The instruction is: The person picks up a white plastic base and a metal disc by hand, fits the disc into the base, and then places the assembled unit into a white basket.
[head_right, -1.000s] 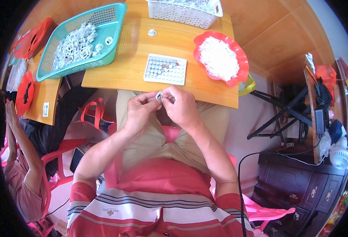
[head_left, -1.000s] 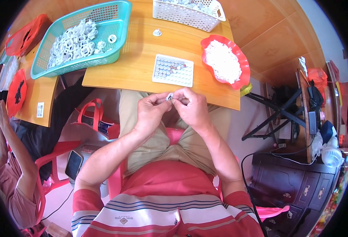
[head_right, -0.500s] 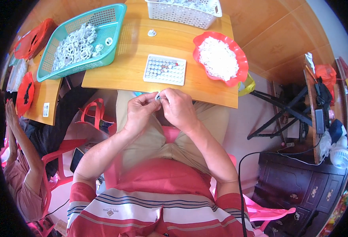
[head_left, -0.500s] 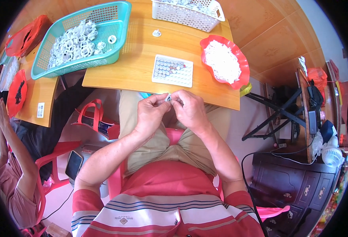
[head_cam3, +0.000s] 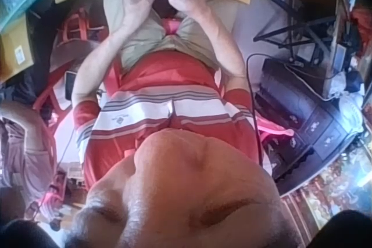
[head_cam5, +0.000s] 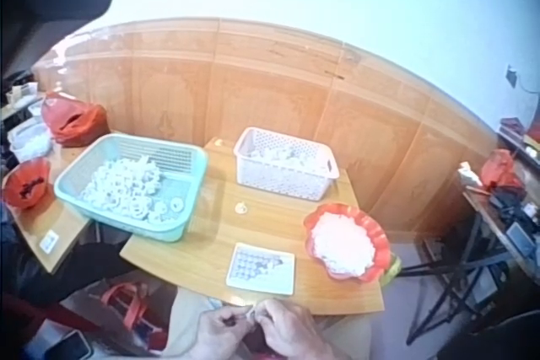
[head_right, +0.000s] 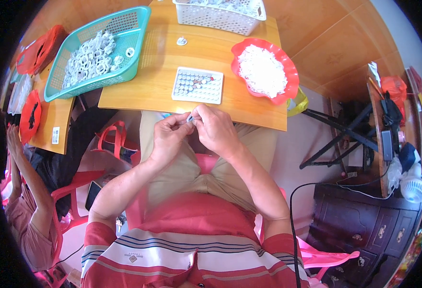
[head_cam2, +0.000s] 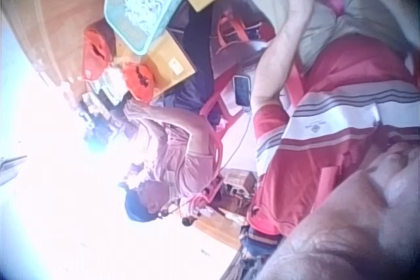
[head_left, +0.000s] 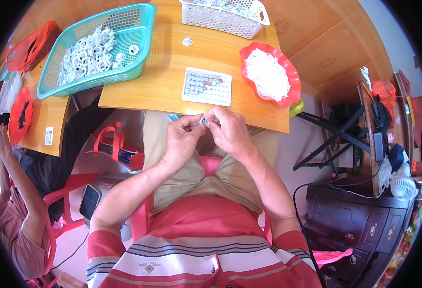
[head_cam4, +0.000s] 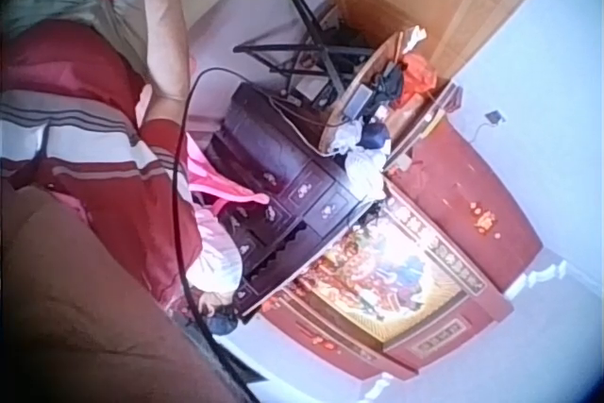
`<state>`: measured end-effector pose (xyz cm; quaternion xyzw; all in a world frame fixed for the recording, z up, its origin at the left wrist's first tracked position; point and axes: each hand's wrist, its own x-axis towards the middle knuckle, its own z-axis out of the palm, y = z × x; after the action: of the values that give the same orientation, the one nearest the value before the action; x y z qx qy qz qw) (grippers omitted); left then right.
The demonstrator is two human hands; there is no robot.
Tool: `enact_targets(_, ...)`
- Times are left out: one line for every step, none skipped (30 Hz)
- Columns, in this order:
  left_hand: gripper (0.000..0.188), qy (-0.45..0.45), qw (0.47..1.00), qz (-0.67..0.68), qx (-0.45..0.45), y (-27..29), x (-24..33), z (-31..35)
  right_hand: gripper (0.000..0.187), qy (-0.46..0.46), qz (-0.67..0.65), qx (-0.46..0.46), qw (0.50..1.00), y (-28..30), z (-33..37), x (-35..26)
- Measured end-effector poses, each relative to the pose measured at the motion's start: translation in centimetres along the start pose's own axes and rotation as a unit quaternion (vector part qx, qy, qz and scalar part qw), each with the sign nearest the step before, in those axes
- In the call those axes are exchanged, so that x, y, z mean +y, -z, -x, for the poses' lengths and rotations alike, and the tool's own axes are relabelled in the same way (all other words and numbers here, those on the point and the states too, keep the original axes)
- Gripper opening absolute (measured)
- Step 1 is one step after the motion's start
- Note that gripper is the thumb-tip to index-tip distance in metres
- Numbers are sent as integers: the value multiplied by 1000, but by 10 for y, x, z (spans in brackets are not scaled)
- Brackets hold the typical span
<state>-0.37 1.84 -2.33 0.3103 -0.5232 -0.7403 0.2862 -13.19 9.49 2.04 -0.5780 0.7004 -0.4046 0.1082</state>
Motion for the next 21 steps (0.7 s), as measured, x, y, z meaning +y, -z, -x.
enact_targets(26, -1, 1000, 0, 0, 0, 0, 0, 17, 1, -7, 4, 1000, 0, 0, 0)
enact_targets(26, -6, 1000, 4, -1, 1, -2, -1, 17, 2, -7, 4, 1000, -1, 0, 0)
enact_targets(25, -11, 1000, 8, -1, 1, -2, -1, 16, 21, 10, 11, 1000, -1, 0, 0)
enact_targets(25, -11, 1000, 8, -2, 0, -1, -1, 16, 39, 27, 18, 999, -1, 1, 0)
enact_targets(25, -7, 1000, 18, 0, -1, 2, -1, 16, 39, 27, 19, 999, -2, 2, 0)
enact_targets(25, -4, 1000, 29, 1, -2, 3, -1, 15, 68, 55, 30, 996, -3, 3, 1)
enact_targets(25, -4, 1000, 29, 2, -2, 2, -1, 15, 97, 82, 40, 991, -4, 3, 0)
enact_targets(25, -1, 999, 38, 2, -1, 1, -1, 15, 98, 81, 40, 991, -5, 4, 0)
enact_targets(25, 3, 999, 47, 2, -1, 0, -1, 14, 110, 104, 29, 988, -5, 4, -1)
enact_targets(25, 3, 999, 46, 2, -1, 1, 0, 13, 123, 126, 20, 984, -5, 4, -1)
enact_targets(25, 9, 999, 53, -2, 0, 2, 1, 13, 123, 126, 20, 984, -6, 5, 0)
enact_targets(25, 16, 998, 60, -6, 0, 2, 2, 14, 148, 130, 15, 980, -6, 5, 3)
enact_targets(25, 16, 998, 60, -5, 0, 1, 1, 14, 173, 135, 9, 976, -7, 6, 4)
enact_targets(25, 22, 998, 62, -8, 1, -2, 1, 14, 172, 135, 8, 976, -7, 5, 5)
enact_targets(25, 28, 997, 65, -10, 2, -3, 0, 13, 167, 121, 9, 978, -7, 5, 6)
enact_targets(25, 28, 997, 64, -10, 1, -3, 1, 12, 163, 107, 11, 981, -6, 5, 6)
enact_targets(25, 29, 997, 66, -6, 0, -3, 1, 12, 163, 107, 11, 981, -5, 6, 7)
enact_targets(25, 31, 997, 68, -2, 0, -2, 2, 14, 131, 86, 11, 988, -4, 6, 7)
enact_targets(25, 31, 997, 67, -2, -1, -2, 2, 16, 99, 66, 11, 993, -3, 6, 8)
enact_targets(25, 33, 997, 69, -2, -1, -1, 2, 16, 98, 66, 12, 993, -2, 5, 8)
enact_targets(26, 36, 997, 70, -3, -1, 0, 2, 17, 75, 45, 9, 996, -2, 5, 8)
